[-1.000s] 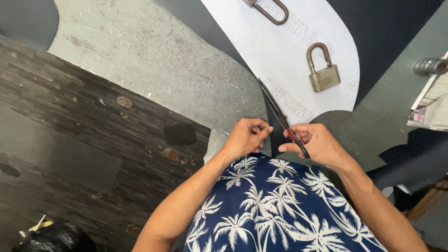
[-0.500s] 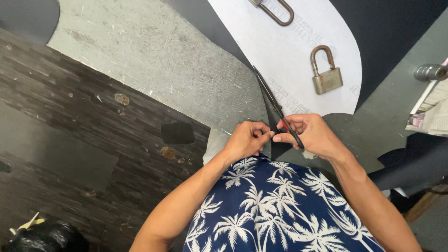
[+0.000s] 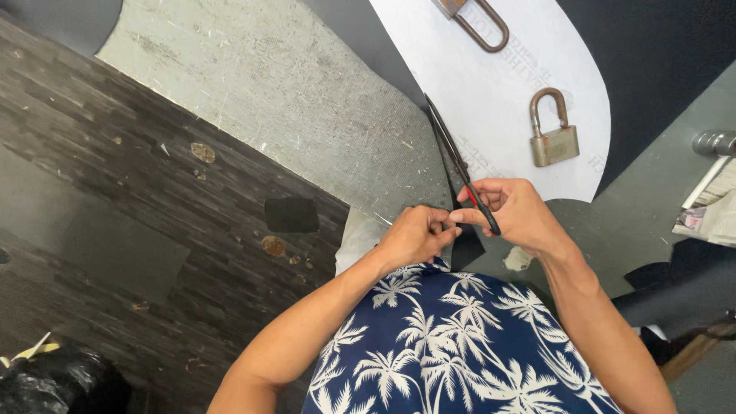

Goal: The person cuts a piece of black fabric following a paper template using shears, then arranges the two resulting pieces on the workspace and places weights on them.

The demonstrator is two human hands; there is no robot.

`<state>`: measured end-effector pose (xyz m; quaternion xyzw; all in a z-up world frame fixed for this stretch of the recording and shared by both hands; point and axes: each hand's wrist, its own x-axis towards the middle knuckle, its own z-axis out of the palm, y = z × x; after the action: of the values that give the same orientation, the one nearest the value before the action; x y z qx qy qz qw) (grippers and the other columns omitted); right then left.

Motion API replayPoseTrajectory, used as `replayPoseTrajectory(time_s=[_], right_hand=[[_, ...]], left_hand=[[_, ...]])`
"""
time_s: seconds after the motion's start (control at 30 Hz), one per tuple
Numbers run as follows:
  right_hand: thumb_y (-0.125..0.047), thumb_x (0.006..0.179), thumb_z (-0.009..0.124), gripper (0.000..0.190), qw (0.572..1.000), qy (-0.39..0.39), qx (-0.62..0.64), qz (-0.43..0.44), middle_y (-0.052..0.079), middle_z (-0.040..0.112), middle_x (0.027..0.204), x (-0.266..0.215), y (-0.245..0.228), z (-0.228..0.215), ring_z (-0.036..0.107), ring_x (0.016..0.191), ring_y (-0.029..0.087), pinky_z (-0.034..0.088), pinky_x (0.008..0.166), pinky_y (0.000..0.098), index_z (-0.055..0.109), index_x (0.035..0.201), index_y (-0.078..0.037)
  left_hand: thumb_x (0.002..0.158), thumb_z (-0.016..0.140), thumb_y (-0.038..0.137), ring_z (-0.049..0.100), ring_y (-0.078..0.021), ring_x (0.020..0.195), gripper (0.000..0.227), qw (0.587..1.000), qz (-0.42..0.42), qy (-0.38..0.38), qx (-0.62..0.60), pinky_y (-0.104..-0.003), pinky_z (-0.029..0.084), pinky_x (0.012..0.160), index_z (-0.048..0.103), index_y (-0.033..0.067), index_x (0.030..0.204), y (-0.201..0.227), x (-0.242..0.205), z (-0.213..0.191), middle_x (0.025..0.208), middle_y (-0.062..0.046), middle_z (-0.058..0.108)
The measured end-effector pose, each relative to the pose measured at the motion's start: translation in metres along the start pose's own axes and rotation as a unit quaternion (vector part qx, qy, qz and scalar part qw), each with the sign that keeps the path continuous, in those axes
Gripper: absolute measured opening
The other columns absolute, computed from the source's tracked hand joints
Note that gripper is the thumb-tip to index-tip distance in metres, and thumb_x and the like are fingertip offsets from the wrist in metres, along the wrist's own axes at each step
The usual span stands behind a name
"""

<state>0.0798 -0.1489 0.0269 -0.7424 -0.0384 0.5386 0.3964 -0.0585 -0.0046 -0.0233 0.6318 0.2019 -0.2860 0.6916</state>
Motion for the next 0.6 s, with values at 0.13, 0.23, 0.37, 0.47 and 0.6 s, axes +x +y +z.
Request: replayPoseTrajectory(time_s=[0.13, 0.23, 0.37, 0.47, 0.6], right_hand=[[-0.019, 0.073, 0.089, 0.036, 1.000, 0.002, -0.010, 0.005, -0.001, 0.064, 0.065, 0.005, -0.009, 0.000, 0.048, 0.051, 0.006, 0.035, 0.045, 0.0224, 0.074, 0.099, 0.000], [-0.021, 0.074, 0.089, 0.037, 1.000, 0.012, -0.018, 0.022, -0.002, 0.064, 0.066, 0.016, -0.019, -0.001, 0.049, 0.053, 0.004, 0.036, 0.047, 0.0206, 0.075, 0.102, -0.002], [-0.021, 0.074, 0.089, 0.037, 1.000, 0.004, -0.024, 0.001, -0.002, 0.063, 0.065, 0.022, -0.032, 0.001, 0.049, 0.053, 0.004, 0.034, 0.047, 0.0214, 0.075, 0.102, -0.001], [-0.020, 0.073, 0.090, 0.037, 0.999, 0.014, -0.036, 0.026, 0.000, 0.061, 0.062, 0.021, -0.035, 0.002, 0.046, 0.051, 0.007, 0.032, 0.046, 0.0238, 0.076, 0.100, 0.000], [-0.020, 0.071, 0.091, 0.037, 1.000, 0.006, -0.027, 0.014, -0.002, 0.062, 0.063, 0.030, -0.043, 0.003, 0.048, 0.053, 0.005, 0.035, 0.048, 0.0228, 0.076, 0.099, 0.001]], left_hand=[[0.093, 0.067, 0.023, 0.066, -0.0126, 0.045, 0.019, 1.000, 0.001, -0.009, 0.007, -0.028, 0.052, 0.046, 0.071, 0.0058, 0.086, 0.001, 0.000, -0.001, 0.057, -0.003, 0.067], [0.094, 0.068, 0.024, 0.067, -0.0129, 0.046, 0.021, 1.000, -0.014, -0.021, 0.014, -0.029, 0.052, 0.046, 0.071, 0.0048, 0.085, 0.003, 0.001, -0.002, 0.057, -0.004, 0.068], [0.094, 0.069, 0.023, 0.065, -0.0145, 0.045, 0.020, 0.999, -0.022, -0.027, 0.026, -0.030, 0.051, 0.046, 0.072, 0.0053, 0.086, 0.008, 0.000, -0.004, 0.058, -0.005, 0.068], [0.093, 0.069, 0.023, 0.067, -0.0148, 0.047, 0.019, 0.999, 0.001, -0.032, 0.036, -0.030, 0.051, 0.050, 0.073, 0.0053, 0.088, 0.007, 0.002, -0.005, 0.058, -0.006, 0.069], [0.092, 0.069, 0.022, 0.070, -0.0171, 0.051, 0.019, 0.997, -0.016, -0.072, 0.025, -0.032, 0.055, 0.054, 0.073, 0.0040, 0.087, -0.001, 0.005, -0.010, 0.063, -0.008, 0.071]])
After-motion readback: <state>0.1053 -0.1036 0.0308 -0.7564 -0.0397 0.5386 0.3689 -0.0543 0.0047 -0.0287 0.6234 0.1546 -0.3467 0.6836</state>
